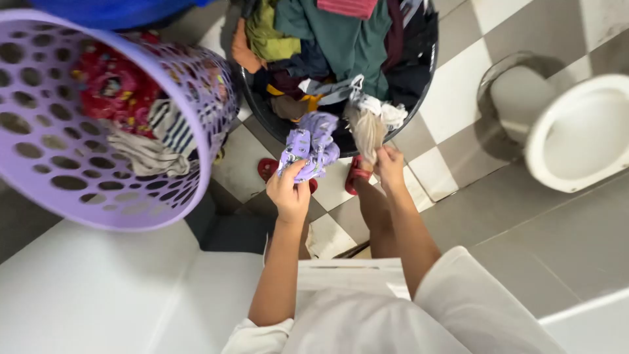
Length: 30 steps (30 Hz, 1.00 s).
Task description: Sorting clothes and loading them into a small twin-tub washing machine.
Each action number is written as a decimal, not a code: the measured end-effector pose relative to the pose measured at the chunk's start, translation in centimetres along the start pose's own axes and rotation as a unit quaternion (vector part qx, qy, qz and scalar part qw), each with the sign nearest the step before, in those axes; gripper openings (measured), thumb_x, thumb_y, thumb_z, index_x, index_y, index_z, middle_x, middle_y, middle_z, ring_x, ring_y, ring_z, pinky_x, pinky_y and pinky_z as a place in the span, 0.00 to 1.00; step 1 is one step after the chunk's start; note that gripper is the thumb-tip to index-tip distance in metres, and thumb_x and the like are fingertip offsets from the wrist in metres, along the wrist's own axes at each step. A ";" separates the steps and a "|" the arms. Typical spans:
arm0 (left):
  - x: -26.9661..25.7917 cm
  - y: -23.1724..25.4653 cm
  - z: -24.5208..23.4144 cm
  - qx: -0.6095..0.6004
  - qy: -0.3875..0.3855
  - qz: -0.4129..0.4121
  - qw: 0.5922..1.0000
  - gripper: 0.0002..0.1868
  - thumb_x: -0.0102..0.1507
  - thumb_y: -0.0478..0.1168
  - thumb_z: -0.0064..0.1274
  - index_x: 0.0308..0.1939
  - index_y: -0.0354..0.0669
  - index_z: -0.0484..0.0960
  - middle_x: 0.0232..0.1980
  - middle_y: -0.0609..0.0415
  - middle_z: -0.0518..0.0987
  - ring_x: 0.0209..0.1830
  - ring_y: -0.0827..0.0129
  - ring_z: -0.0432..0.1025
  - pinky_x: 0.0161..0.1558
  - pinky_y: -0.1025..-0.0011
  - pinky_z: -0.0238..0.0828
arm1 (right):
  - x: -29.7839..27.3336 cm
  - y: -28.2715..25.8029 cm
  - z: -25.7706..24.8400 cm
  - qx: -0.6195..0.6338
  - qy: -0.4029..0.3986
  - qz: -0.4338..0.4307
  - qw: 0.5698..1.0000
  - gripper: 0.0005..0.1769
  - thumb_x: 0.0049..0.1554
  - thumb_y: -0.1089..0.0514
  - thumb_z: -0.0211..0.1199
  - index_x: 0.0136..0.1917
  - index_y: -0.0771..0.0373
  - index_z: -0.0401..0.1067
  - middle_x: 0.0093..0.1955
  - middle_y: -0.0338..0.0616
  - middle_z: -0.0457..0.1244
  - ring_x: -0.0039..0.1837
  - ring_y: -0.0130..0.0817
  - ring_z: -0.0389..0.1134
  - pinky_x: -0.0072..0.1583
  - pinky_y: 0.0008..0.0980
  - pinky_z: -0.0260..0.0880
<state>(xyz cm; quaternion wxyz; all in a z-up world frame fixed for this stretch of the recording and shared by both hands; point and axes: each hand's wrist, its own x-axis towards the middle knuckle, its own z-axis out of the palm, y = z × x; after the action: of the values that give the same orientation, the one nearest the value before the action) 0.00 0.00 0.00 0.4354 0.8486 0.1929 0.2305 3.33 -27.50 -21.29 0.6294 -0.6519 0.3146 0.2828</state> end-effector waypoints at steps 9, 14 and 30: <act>1.7 9.9 -7.5 0.006 -0.067 -0.057 0.996 0.17 0.57 0.28 0.60 0.51 0.38 0.82 0.43 0.41 0.81 0.41 0.49 0.78 0.44 0.60 0.76 | -23.3 -29.1 3.9 -0.401 -0.176 -0.488 0.755 0.05 0.57 0.65 0.64 0.39 0.68 0.73 0.46 0.46 0.69 0.47 0.30 0.69 0.49 0.31 0.67; 1.9 13.5 -12.7 -0.034 -0.027 -0.073 0.996 0.24 0.55 0.29 0.57 0.57 0.38 0.81 0.49 0.40 0.82 0.47 0.49 0.79 0.50 0.61 0.76 | -29.3 -35.0 3.2 -0.289 -0.227 -0.388 0.845 0.12 0.63 0.64 0.59 0.38 0.71 0.71 0.50 0.44 0.70 0.48 0.25 0.64 0.50 0.30 0.66; 8.6 28.8 -19.1 0.029 -0.146 0.068 0.987 0.53 0.41 0.48 0.77 0.69 0.54 0.70 0.60 0.25 0.62 0.61 0.29 0.60 0.60 0.45 0.61 | -50.0 -56.0 8.4 -0.321 -0.438 -0.514 0.664 0.15 0.69 0.55 0.54 0.45 0.67 0.73 0.36 0.40 0.63 0.39 0.27 0.61 0.44 0.29 0.64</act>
<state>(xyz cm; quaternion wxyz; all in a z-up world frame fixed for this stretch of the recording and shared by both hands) 0.03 1.23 35.65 0.4172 0.8966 0.0759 0.1274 14.32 -15.81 52.51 0.4921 -0.6724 -0.4926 0.2512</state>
